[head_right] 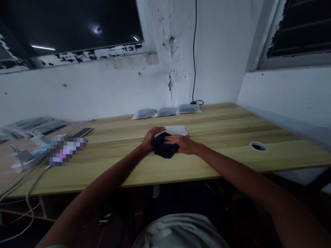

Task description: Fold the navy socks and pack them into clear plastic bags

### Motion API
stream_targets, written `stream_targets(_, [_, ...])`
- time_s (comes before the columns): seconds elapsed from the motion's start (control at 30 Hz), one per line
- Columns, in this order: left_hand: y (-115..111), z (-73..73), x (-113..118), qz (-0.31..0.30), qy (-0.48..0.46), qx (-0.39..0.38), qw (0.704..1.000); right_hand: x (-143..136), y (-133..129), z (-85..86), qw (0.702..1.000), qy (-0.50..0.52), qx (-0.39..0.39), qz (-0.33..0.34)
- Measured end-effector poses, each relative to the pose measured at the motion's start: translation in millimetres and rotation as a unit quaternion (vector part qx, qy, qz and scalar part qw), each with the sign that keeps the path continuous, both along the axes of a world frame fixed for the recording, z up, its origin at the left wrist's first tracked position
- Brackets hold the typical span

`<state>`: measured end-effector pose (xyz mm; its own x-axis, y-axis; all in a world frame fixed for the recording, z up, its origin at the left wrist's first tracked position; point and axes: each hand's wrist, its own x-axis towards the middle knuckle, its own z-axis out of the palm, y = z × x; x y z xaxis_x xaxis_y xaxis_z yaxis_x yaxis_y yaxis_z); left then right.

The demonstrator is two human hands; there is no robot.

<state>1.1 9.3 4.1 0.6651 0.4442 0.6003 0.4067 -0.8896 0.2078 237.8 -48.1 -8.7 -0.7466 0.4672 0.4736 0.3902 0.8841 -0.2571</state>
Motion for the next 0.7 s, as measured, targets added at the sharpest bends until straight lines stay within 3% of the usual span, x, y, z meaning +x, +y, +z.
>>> stream_targets(0.1, [-7.1,3.4,0.3,-0.012,0.01,0.008,1.0,5.3,6.1,-2.2,0.999,-0.015,-0.011,-0.026])
stream_targets(0.2, [-15.6,5.9,7.4,0.024,0.035,0.028,0.999,0.3,2.1,1.5,0.995,-0.025,0.017,-0.094])
stream_targets(0.27, [-21.4,6.5,14.3,0.044,0.051,0.043,0.997,-7.5,-3.4,5.8,0.981,-0.043,0.029,-0.189])
stream_targets(0.37, [-30.5,5.1,26.8,0.047,0.07,0.066,0.994,-18.7,-10.6,12.3,0.93,-0.089,0.019,-0.357])
stream_targets(0.43, [-36.1,3.1,34.9,0.038,0.078,0.076,0.993,-22.8,-13.1,15.6,0.902,-0.118,0.008,-0.416])
stream_targets(0.57, [-43.2,1.5,43.1,0.006,0.091,0.081,0.993,-23.8,-13.9,18.8,0.896,-0.138,0.009,-0.421])
stream_targets(0.7, [-44.3,4.4,38.5,-0.012,0.08,0.084,0.993,-23.3,-13.3,18.8,0.932,-0.123,0.044,-0.338])
